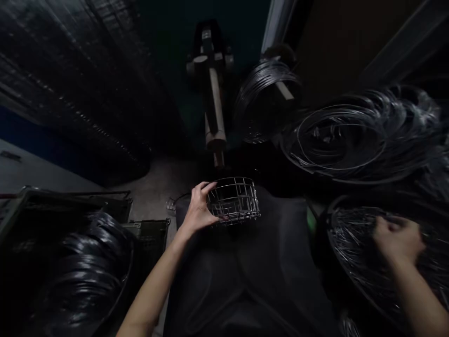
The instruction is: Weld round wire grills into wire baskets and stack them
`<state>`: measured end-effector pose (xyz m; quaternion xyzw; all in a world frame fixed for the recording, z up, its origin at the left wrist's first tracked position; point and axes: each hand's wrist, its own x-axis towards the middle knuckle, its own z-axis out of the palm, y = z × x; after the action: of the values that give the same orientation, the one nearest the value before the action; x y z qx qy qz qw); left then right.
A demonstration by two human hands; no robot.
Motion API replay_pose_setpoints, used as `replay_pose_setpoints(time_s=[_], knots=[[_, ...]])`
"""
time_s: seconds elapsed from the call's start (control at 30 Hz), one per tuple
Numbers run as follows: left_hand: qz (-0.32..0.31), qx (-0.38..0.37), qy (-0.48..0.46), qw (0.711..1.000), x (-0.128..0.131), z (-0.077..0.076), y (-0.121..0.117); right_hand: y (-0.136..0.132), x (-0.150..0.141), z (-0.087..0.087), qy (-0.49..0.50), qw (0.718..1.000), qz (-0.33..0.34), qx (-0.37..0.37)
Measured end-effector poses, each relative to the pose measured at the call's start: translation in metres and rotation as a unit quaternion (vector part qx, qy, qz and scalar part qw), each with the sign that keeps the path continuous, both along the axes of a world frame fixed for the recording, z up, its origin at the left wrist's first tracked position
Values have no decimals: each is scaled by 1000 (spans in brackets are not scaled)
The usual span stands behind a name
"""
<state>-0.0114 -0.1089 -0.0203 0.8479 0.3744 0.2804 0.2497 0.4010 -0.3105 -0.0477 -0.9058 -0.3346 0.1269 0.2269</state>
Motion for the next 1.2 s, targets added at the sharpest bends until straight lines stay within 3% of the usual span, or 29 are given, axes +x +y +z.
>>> replay_pose_setpoints(time_s=[0.07,0.13,0.17,0.23,0.33,0.4,0.47,0.57,0.63,0.73,0.8,0.87,0.97,1.2], knots=[[5,-18,24,1000,1,4,-4,-7,-42,15,11,977,-104,184],[5,-25,37,999,4,5,-6,-12,-89,14,64,950,-91,290],[1,-25,41,999,5,5,-6,-13,-110,8,96,949,-54,295],[-8,-21,40,999,6,4,-6,-15,-138,-13,150,961,11,233],[-21,-5,39,999,4,4,-4,-12,-150,-28,211,966,70,128],[-24,12,38,999,3,6,-2,-2,-150,-12,258,953,101,125],[-26,30,39,998,3,8,0,20,-154,22,328,921,173,119],[-46,66,54,995,7,11,2,64,-171,69,403,861,308,42],[-62,92,67,992,8,14,1,93,-185,83,363,855,369,22],[-60,105,65,991,5,16,0,118,-203,79,146,878,452,65],[-44,94,49,993,0,16,0,123,-211,71,-9,856,510,83],[-25,77,32,996,-4,15,0,124,-214,63,-101,819,559,82],[-8,53,18,998,-5,12,4,128,-213,57,-152,785,592,103],[3,46,-6,999,4,14,18,150,-206,62,-224,743,604,179]])
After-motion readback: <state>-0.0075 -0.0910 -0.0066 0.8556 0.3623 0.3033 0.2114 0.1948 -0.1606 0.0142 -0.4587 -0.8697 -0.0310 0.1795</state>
